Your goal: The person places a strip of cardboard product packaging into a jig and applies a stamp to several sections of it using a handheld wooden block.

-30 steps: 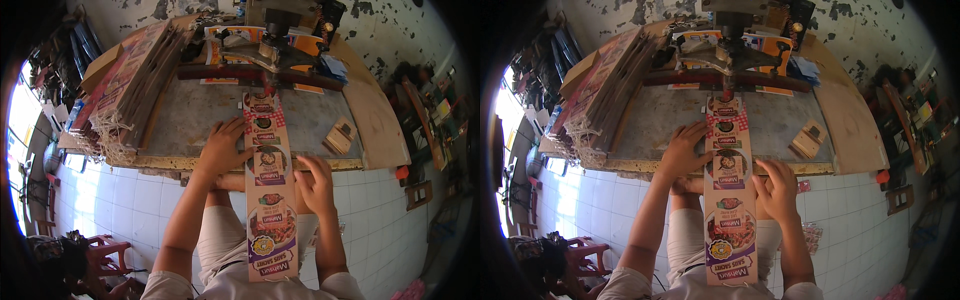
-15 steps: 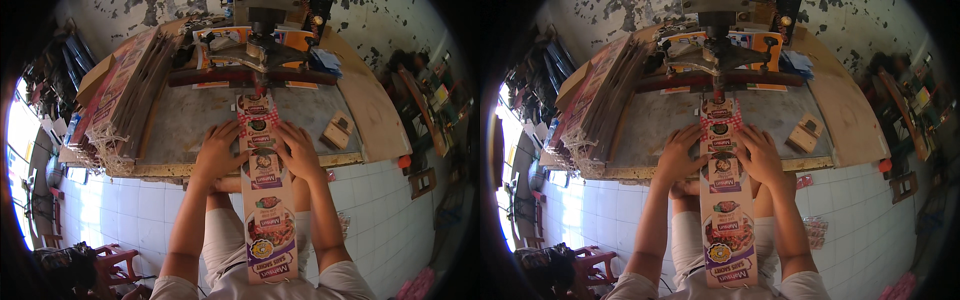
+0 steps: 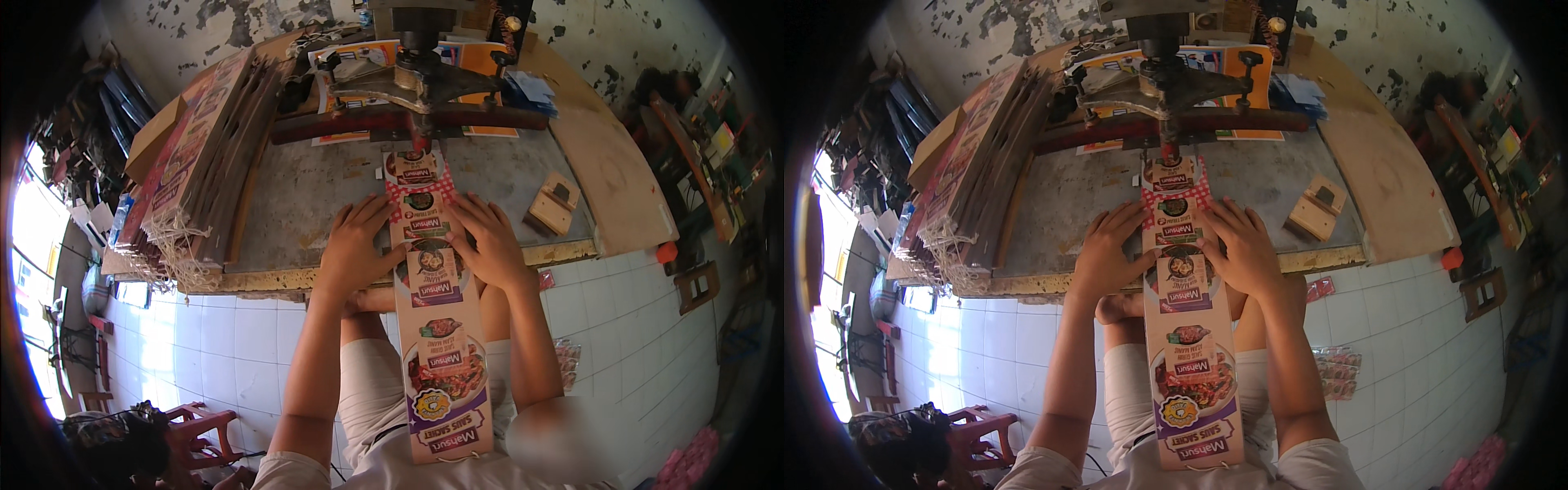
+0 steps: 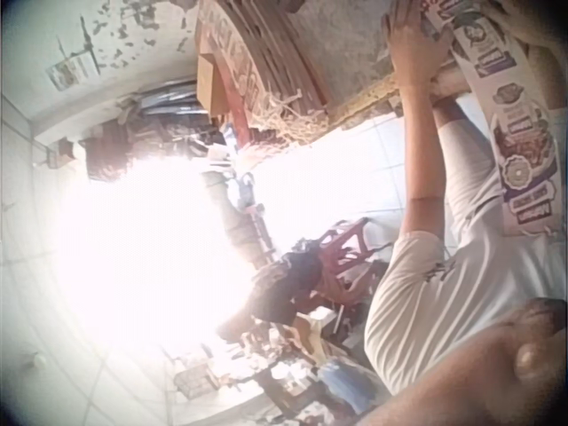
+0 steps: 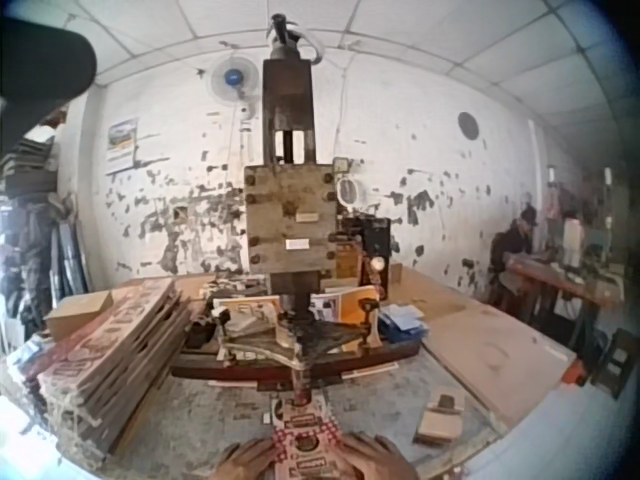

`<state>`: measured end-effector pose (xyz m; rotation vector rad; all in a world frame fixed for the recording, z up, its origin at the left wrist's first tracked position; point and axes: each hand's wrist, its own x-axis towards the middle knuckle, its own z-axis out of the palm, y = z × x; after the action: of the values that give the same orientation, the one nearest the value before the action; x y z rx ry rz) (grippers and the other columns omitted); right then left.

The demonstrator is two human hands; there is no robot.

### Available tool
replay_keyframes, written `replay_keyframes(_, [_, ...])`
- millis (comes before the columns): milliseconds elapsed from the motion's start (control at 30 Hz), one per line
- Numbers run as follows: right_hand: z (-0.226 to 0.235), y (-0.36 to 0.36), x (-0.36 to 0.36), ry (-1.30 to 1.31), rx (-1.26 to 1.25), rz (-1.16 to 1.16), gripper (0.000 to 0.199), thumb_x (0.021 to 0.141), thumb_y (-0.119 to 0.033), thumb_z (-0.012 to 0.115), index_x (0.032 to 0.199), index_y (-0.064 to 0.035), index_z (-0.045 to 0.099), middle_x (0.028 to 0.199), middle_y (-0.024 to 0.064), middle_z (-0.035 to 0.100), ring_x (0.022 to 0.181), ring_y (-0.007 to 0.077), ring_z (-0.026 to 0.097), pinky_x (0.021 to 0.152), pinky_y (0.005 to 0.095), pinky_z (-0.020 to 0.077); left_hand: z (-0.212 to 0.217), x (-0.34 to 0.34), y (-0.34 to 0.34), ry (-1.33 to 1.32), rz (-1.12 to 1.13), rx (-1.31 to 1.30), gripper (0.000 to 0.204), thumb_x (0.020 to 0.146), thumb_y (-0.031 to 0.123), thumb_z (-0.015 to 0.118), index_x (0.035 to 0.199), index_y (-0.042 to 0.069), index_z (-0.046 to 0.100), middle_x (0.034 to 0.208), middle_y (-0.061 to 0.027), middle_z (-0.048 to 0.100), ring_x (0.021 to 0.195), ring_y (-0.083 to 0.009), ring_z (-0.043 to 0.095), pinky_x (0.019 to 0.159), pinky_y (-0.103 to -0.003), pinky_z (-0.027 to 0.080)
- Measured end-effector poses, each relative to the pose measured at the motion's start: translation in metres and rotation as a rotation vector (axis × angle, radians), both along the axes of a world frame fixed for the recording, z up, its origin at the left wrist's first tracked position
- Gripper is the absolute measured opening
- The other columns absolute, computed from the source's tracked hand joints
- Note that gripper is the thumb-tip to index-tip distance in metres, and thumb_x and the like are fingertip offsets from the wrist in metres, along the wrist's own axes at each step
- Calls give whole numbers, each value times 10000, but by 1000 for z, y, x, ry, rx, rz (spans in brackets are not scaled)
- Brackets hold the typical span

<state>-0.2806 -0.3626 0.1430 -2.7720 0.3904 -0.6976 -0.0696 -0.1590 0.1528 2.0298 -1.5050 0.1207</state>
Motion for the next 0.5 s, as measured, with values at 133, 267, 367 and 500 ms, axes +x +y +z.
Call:
replay_keyframes(133, [-3, 0, 0, 12, 0, -12, 564, 1095, -309, 728, 1612, -113, 622, 1709, 130, 558, 1635, 362, 435, 1327, 567, 318, 3, -1, 1, -3, 1, -4, 743, 880, 397, 878, 1516, 59, 697, 1621, -159, 644, 1572, -347, 533, 1331, -571, 362])
replay_keyframes(267, [-4, 0, 0, -15, 0, 7, 539, 1100, -360, 702, 1594, -154, 635, 1670, 138, 583, 1606, 394, 462, 1314, 601, 337, 0, -1, 2, -4, 6, -29, 745, 869, 380, 880, 1511, 50, 698, 1610, -180, 646, 1553, -358, 550, 1326, -566, 371])
replay_keyframes(367, [-2, 1, 0, 0, 10, -3, 547, 1093, -341, 716, 1598, -147, 633, 1679, 132, 577, 1617, 384, 451, 1319, 594, 331, 2, -2, 1, 1, 9, -34, 760, 852, 363, 883, 1516, 51, 686, 1604, -180, 649, 1546, -357, 556, 1322, -558, 377])
replay_keyframes(500, [-1, 1, 0, 23, 0, -17, 580, 1080, -314, 744, 1620, -140, 622, 1712, 123, 557, 1638, 363, 431, 1328, 574, 321, 5, -1, 1, 33, 14, -51, 780, 840, 352, 885, 1529, 59, 666, 1595, -174, 654, 1534, -352, 567, 1313, -546, 388])
